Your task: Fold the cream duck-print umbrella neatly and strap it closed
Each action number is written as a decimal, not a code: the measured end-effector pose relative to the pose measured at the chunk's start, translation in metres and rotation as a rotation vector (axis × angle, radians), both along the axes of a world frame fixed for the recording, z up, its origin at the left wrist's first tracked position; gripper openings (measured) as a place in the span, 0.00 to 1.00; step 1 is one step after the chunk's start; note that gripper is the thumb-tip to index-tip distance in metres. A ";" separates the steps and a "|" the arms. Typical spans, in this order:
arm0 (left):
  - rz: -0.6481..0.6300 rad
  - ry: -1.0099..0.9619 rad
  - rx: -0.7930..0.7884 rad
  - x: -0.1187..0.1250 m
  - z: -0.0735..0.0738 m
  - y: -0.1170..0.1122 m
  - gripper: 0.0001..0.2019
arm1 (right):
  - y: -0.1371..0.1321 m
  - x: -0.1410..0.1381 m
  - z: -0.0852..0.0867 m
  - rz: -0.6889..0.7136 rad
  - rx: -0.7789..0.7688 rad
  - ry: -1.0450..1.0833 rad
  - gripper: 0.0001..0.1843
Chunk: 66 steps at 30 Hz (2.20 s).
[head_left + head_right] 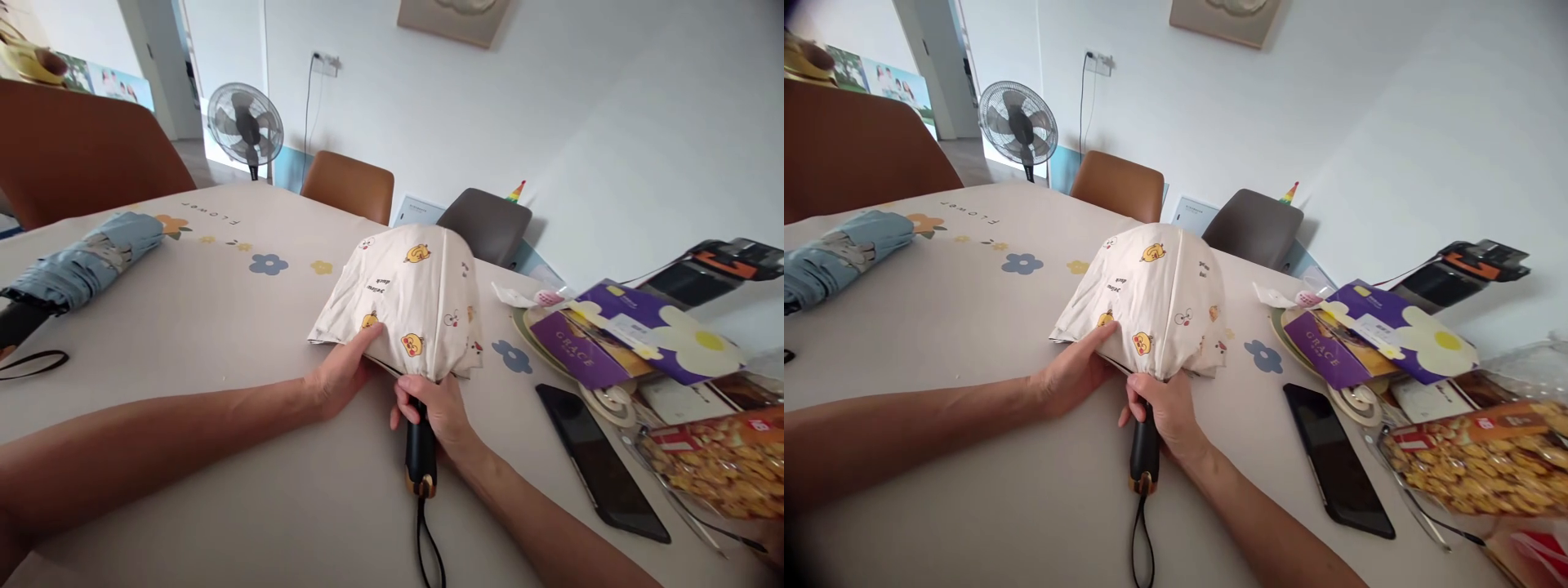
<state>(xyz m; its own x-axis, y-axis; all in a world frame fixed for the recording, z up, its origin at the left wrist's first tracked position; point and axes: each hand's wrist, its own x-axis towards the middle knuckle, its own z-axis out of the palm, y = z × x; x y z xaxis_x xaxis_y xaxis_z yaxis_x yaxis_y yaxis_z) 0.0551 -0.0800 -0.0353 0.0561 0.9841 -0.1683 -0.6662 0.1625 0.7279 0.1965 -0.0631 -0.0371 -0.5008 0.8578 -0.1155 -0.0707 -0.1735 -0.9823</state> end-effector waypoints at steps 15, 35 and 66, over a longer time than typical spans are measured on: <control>0.332 0.179 -0.052 -0.033 -0.012 0.038 0.10 | 0.015 0.008 0.001 -0.074 -0.306 0.179 0.13; 0.450 0.922 -0.048 -0.050 -0.005 0.039 0.17 | 0.007 0.008 0.000 0.020 -0.164 0.189 0.12; 0.090 0.071 0.301 0.009 0.082 0.033 0.07 | 0.009 0.007 -0.006 0.093 -0.124 0.103 0.17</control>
